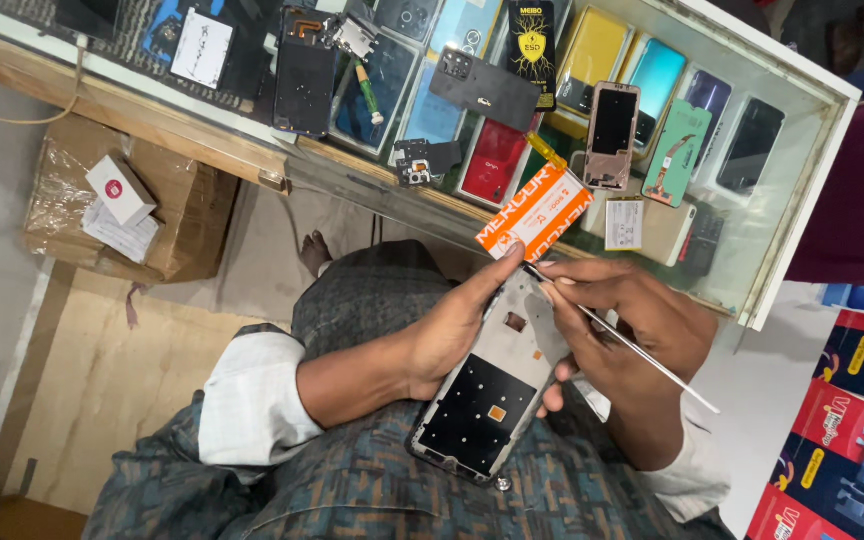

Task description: The person uses a screwdriver and a metal prying tool to remove screws and pry open the back cover of a smartphone. The device is held in the left hand while the right hand manipulates the tools to separate the casing.

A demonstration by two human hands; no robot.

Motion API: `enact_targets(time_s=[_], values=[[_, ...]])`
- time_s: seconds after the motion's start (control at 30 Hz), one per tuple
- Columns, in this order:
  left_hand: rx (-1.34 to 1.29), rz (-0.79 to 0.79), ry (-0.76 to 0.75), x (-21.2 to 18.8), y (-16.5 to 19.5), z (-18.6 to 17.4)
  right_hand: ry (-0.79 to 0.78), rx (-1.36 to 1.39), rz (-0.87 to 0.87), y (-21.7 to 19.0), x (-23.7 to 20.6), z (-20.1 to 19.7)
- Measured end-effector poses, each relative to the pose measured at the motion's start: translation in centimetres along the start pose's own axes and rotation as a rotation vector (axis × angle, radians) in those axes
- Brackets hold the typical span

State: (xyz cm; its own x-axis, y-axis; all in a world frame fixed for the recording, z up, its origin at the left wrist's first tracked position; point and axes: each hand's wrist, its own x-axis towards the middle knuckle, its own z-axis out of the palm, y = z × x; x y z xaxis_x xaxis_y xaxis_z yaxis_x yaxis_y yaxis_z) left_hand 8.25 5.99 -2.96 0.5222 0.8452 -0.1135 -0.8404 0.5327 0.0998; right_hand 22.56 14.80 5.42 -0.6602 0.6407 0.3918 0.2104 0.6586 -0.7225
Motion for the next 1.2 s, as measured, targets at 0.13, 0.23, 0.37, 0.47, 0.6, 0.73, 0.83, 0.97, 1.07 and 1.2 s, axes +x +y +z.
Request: enact_targets(time_s=[0.13,0.23,0.37,0.47,0.6,0.73,0.83,0.97,1.07,1.2], values=[[-0.091,-0.012,-0.026,-0.2,0.0,0.0,-0.004,0.088,0.154,-0.4,-0.2,-0.5],[-0.035,-0.027,0.008,-0.1,0.0,0.0,-0.006,0.027,0.131,-0.7,-0.1,-0.7],[-0.029,-0.027,0.013,0.1,0.2,0.0,-0.036,-0.027,0.077,-0.6,0.6,-0.5],[-0.030,-0.012,0.004,0.0,0.3,0.0,-0.031,0.009,0.169,-0.9,0.2,-0.7],[-0.035,0.002,-0.023,0.0,0.5,-0.1,-0.010,-0.027,-0.034,0.0,0.0,-0.6],[-0.031,-0.003,-0.030,0.1,0.7,0.1,0.028,0.021,-0.006,1.4,0.3,0.0],[-0.046,-0.001,-0.029,0.0,1.0,0.4,0.016,0.079,-0.001,2.0,0.6,0.0],[-0.061,-0.004,-0.028,0.0,1.3,0.3,-0.006,0.133,0.005,2.9,1.0,0.5],[-0.089,-0.004,-0.038,-0.1,1.3,0.0,-0.028,0.237,0.068,3.8,1.1,0.9],[-0.065,0.018,-0.071,-0.3,0.9,-0.1,-0.073,0.479,0.130,5.0,1.3,1.2]])
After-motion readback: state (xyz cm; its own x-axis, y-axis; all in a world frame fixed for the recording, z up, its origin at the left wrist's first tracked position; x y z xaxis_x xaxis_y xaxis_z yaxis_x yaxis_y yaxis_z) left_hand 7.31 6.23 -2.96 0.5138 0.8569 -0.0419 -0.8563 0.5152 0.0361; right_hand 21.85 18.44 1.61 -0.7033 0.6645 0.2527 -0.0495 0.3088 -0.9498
